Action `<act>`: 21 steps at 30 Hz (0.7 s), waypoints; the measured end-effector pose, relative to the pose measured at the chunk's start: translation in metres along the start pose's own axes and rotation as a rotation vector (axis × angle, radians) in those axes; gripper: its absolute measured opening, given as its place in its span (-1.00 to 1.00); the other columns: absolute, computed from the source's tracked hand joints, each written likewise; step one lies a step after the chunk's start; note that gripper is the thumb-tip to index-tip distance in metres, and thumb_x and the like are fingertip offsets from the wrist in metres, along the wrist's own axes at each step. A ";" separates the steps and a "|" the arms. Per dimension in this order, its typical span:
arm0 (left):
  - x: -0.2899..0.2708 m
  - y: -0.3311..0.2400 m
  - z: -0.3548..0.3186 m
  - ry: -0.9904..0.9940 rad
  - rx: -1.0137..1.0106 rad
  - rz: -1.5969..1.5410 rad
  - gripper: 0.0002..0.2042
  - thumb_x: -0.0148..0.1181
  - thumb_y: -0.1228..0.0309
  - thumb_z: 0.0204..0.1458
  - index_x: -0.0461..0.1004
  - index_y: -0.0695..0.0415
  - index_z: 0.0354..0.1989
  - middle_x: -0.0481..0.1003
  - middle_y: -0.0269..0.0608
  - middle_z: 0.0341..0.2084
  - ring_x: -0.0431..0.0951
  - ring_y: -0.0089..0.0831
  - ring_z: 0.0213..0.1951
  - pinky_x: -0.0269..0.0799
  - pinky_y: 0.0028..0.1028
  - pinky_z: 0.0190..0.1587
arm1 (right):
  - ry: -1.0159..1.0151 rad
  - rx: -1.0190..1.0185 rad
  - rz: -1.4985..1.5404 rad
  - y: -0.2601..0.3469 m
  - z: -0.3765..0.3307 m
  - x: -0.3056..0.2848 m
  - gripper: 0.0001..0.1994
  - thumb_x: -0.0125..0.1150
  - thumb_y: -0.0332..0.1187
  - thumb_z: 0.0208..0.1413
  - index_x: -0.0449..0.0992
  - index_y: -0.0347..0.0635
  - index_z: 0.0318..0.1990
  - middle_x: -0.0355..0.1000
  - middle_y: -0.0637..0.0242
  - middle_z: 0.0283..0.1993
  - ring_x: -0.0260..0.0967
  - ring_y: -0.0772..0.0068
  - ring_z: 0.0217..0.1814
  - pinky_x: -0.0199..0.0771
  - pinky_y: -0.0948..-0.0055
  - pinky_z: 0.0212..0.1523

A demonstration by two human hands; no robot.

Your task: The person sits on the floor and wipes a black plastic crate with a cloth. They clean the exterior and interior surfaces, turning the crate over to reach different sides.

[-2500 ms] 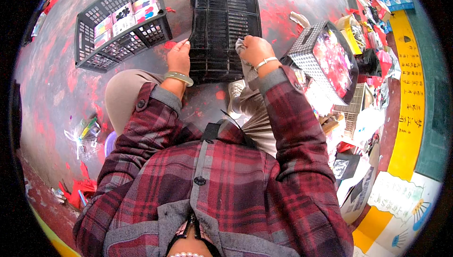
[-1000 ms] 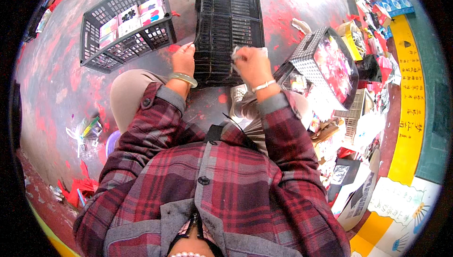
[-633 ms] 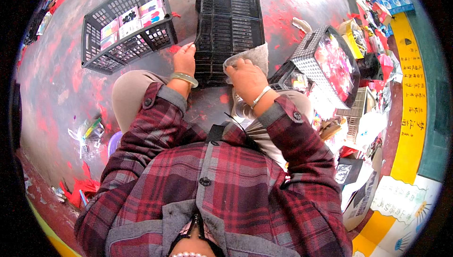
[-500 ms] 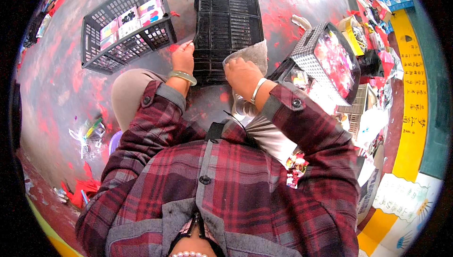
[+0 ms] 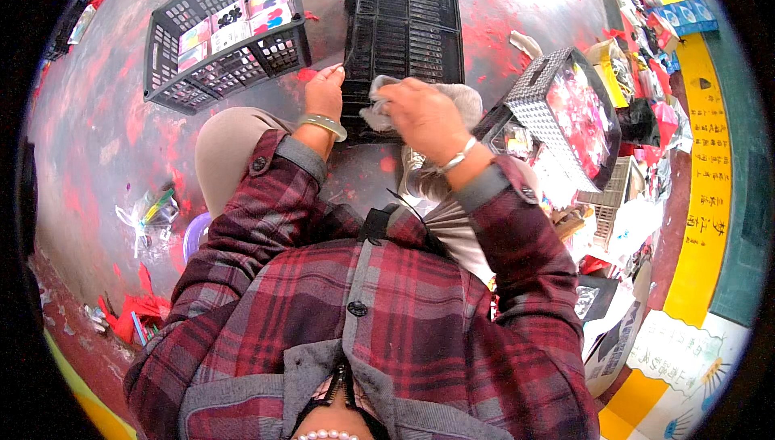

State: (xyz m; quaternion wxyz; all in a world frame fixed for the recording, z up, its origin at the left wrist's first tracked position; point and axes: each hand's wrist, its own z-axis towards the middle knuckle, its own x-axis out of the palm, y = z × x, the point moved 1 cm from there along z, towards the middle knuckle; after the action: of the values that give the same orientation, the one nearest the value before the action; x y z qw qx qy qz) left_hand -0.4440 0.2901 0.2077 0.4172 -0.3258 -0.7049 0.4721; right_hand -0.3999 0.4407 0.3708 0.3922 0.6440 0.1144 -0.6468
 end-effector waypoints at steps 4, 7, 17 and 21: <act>-0.005 0.009 0.006 0.032 -0.021 -0.080 -0.78 0.08 0.40 0.05 0.50 0.26 -0.21 0.42 -0.47 -0.58 0.30 -0.72 -0.56 0.25 -0.60 -0.51 | 0.230 -0.062 -0.160 0.005 0.013 0.032 -0.75 0.04 -0.39 -0.04 0.43 -0.15 -0.15 0.40 0.24 -0.27 0.34 0.15 -0.14 0.40 0.29 -0.17; -0.005 0.005 0.005 0.032 -0.002 -0.035 -0.78 0.07 0.41 0.05 0.50 0.27 -0.21 0.43 -0.44 -0.58 0.31 -0.71 -0.56 0.26 -0.59 -0.51 | 0.253 -0.143 -0.283 0.003 0.013 0.036 -0.75 0.04 -0.41 -0.08 0.41 -0.17 -0.18 0.39 0.20 -0.27 0.35 0.14 -0.17 0.43 0.29 -0.19; -0.001 0.001 -0.001 -0.005 0.064 0.041 -0.80 0.08 0.42 0.04 0.52 0.28 -0.24 0.47 -0.40 -0.57 0.35 -0.68 -0.54 0.30 -0.59 -0.46 | 0.204 -0.176 -0.203 -0.017 0.004 0.044 -0.79 0.09 -0.43 -0.10 0.38 -0.18 -0.24 0.38 0.21 -0.26 0.35 0.15 -0.16 0.41 0.32 -0.17; 0.001 -0.003 -0.002 -0.010 0.057 0.037 -0.80 0.09 0.42 0.03 0.52 0.28 -0.25 0.47 -0.38 -0.57 0.36 -0.66 -0.53 0.31 -0.58 -0.44 | 0.042 -0.171 -0.007 -0.040 -0.028 0.030 -0.80 0.09 -0.42 -0.06 0.39 -0.16 -0.22 0.38 0.22 -0.24 0.32 0.15 -0.10 0.37 0.32 -0.14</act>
State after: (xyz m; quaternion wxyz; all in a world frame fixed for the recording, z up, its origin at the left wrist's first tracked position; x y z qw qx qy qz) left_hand -0.4431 0.2908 0.2115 0.4138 -0.3246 -0.6871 0.5014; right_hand -0.4012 0.4748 0.3249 0.4409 0.6214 0.1795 -0.6223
